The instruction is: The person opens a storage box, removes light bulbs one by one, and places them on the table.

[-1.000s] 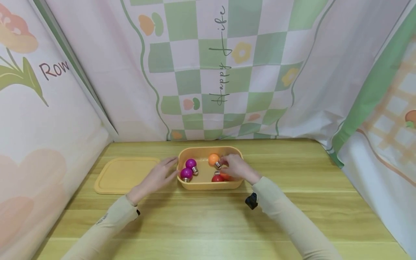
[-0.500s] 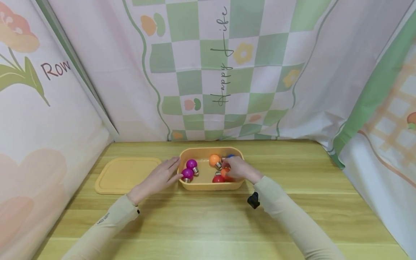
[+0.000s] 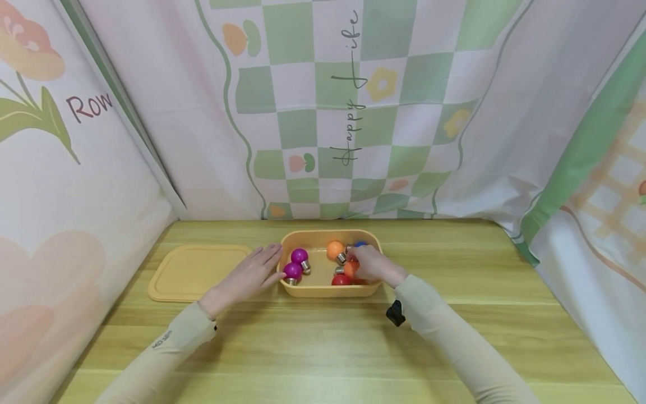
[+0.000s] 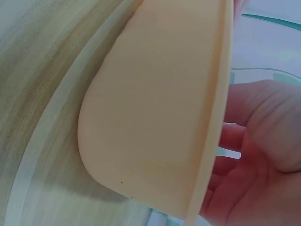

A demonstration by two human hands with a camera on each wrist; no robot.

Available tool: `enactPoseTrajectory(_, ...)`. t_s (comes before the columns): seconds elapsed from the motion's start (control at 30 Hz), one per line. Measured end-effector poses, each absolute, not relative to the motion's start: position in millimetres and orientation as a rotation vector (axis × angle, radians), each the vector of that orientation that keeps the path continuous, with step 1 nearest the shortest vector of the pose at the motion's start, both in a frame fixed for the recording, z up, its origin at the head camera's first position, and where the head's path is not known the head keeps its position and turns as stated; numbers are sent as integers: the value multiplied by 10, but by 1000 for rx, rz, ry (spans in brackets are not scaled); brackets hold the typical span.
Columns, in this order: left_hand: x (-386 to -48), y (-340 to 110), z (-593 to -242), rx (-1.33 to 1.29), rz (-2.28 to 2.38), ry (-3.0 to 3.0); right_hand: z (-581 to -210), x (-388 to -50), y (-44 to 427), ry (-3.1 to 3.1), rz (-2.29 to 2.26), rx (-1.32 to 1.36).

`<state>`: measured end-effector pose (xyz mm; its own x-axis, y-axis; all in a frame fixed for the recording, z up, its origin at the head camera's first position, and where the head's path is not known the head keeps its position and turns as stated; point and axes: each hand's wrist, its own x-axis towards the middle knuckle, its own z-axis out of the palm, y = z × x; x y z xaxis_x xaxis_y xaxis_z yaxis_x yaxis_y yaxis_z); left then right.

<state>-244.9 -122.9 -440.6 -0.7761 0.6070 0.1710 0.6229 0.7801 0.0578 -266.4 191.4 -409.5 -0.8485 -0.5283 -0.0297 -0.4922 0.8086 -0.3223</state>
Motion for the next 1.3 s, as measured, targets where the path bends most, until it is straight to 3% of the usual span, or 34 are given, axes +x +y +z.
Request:
enactPoseTrajectory(0.37, -2460, -1234, -4409, -1038, -218, -2784, -4144, -2655, 1942, 2902, -469, -789)
enactPoseTrajectory(1.3, -2497, -1272, -4470, -1053, -245, -2708, -3824, -2552, 2292, 2938, -802, -740)
